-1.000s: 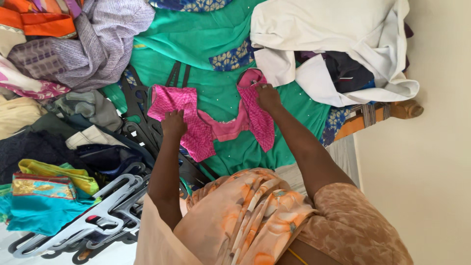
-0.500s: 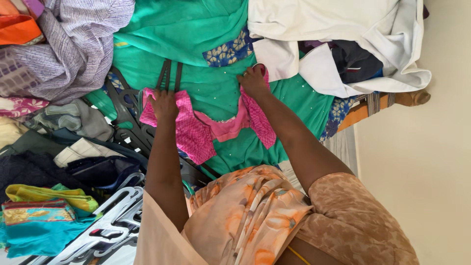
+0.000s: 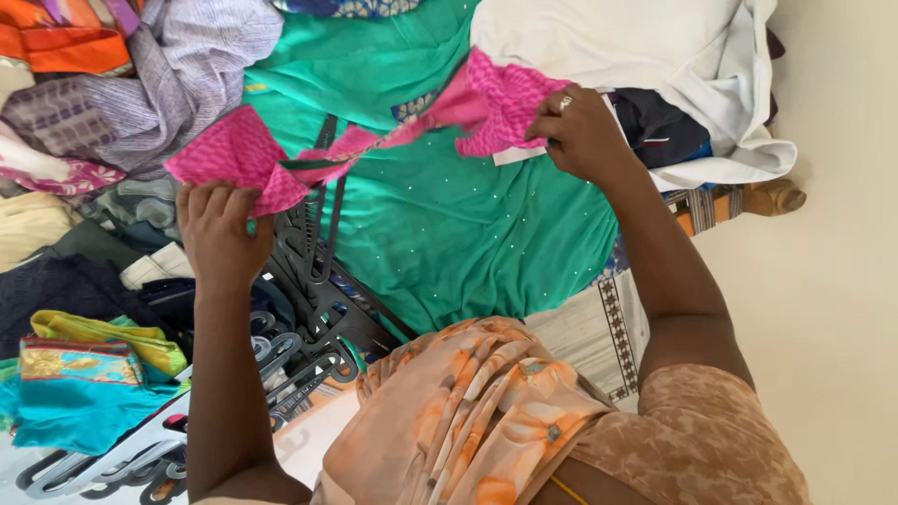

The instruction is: The person picks up small garments from a pile on a bed and places them onto black plastic hangers. The person handles a yellow-green top, a blue top, and a pink top, placing each on a hanger and adding it to a growing stack of hangers held in the left hand.

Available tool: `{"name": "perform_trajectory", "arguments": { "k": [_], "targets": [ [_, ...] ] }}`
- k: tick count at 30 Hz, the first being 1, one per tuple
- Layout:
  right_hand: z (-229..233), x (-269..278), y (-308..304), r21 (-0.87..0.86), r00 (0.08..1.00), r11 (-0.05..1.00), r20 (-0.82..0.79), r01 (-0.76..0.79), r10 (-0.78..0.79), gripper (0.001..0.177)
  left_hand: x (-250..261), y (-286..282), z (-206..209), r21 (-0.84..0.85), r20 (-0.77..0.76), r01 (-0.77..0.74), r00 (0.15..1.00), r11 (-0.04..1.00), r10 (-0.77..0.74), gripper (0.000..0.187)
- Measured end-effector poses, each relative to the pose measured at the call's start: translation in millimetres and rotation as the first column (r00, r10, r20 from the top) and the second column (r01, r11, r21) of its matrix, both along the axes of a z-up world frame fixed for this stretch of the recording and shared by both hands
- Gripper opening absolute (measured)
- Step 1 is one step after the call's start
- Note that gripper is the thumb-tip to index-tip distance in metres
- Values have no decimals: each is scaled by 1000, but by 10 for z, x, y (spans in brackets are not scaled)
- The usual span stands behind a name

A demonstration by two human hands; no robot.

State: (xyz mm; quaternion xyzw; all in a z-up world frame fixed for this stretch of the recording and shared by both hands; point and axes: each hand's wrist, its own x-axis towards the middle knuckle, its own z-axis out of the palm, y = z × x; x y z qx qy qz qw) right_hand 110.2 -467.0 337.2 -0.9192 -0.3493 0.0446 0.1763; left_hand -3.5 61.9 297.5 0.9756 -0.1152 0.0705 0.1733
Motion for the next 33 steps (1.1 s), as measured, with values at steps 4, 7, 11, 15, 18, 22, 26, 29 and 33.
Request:
{"name": "perform_trajectory", "arguments": {
  "k": [4,7,11,15,18,22,26,29,33],
  "targets": [
    [369,-390,-12,33,982,999,186,-28,22,20,-344,-192,248,94,60,-57,997,994,51,23],
    [-75,-848,-107,-93,973,995,221,-43,63,14,-740,-428,-140,95,-27,-44,999,995,47,21],
    [-1115,-1885,-325,-366,984,913,-80,-179,161,35,-1554,-918,-895,29,-493,41,870,999,-21,38],
    [-1838,-2822,-562,-387,846,867,-528,-313,69,41,-2224,-1196,-1419,-140,-825,93,539,986,-168,62],
    [-2159,-2873,-637,-429,759,864,-645,-264,-88,40,-2305,-1126,-1781,-159,-872,11,468,987,-146,64],
    [-2486,-2055,-471,-368,838,926,-478,78,-261,36,-1721,-686,-2261,-84,-828,-127,561,988,2,61],
    [-2830,-1201,-50,-396,855,883,-336,253,-396,29,-986,-525,-2527,91,-708,-296,652,951,271,62],
    [-3064,-823,373,-352,875,901,-316,252,-368,40,-574,-602,-2605,121,-629,-456,652,882,424,72],
    [-3195,-740,957,-383,803,909,-481,167,-350,66,-262,-770,-2595,282,-746,-430,464,858,478,82]
  ]
}}
